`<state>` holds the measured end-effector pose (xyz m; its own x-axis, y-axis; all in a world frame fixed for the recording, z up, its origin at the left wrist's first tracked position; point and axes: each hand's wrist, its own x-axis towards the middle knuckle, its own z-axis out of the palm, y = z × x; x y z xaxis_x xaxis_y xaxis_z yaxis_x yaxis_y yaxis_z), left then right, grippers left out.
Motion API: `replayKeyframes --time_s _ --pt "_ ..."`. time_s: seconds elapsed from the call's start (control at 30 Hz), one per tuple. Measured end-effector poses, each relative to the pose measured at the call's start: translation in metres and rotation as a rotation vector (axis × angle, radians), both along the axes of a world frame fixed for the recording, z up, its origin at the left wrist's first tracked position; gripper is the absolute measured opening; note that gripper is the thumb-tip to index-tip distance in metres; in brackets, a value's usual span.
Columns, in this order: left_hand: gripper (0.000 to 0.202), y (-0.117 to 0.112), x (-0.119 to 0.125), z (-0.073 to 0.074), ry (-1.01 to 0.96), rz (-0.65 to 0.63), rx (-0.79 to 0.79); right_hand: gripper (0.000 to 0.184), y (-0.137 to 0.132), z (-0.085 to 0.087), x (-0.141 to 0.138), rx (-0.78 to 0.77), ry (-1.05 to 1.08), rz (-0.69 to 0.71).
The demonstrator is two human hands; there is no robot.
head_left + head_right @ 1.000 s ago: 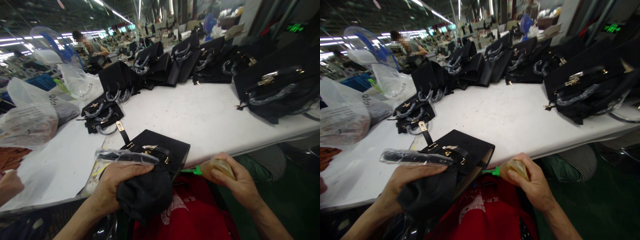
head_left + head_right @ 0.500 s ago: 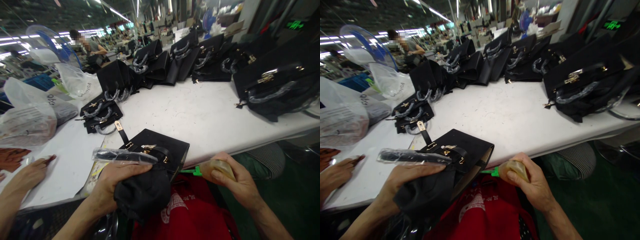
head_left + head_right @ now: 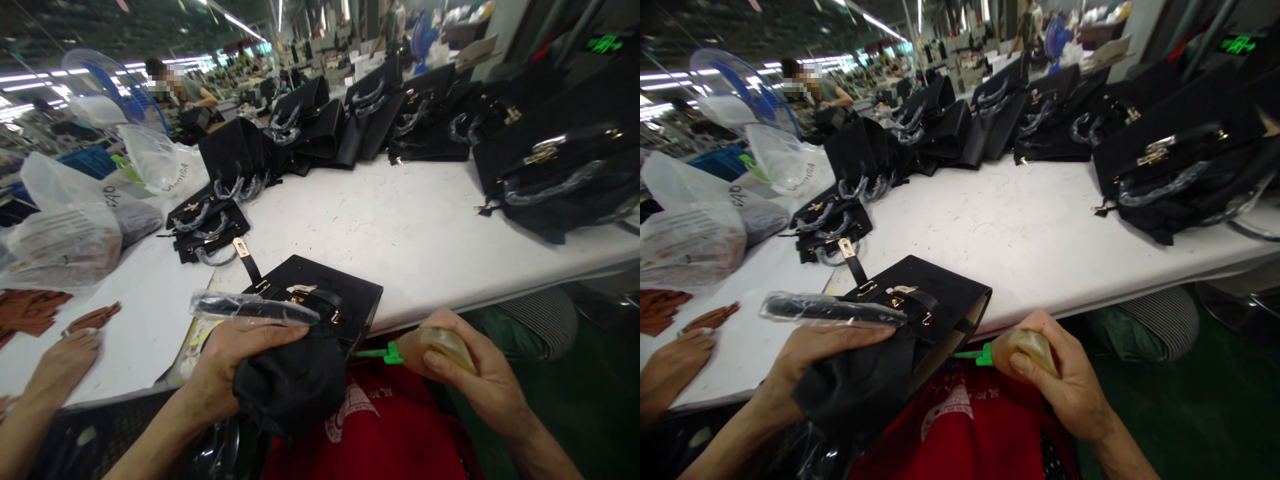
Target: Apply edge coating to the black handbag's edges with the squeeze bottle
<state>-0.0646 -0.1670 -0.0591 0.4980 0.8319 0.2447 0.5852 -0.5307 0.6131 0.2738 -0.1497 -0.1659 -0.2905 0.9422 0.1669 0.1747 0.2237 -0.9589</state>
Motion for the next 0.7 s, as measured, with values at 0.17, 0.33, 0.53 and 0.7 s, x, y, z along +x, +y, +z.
replayKeyframes --time_s 0.17,0.33,0.53,0.7 --pt "0.034 0.001 0.005 0.001 -0.023 0.018 0.045 0.008 -0.001 0.003 0.001 0.098 -0.080 -0.081" --pt "0.032 0.002 0.007 0.000 -0.036 0.019 0.055 0.008 -0.002 0.004 0.002 0.130 -0.126 -0.058" --pt "0.033 0.003 0.010 0.004 -0.012 0.029 0.031 0.009 -0.002 0.003 0.001 0.194 -0.166 -0.050" --pt "0.032 0.003 0.012 0.005 -0.004 0.039 0.057 0.010 -0.003 0.003 0.000 0.220 -0.192 -0.074"
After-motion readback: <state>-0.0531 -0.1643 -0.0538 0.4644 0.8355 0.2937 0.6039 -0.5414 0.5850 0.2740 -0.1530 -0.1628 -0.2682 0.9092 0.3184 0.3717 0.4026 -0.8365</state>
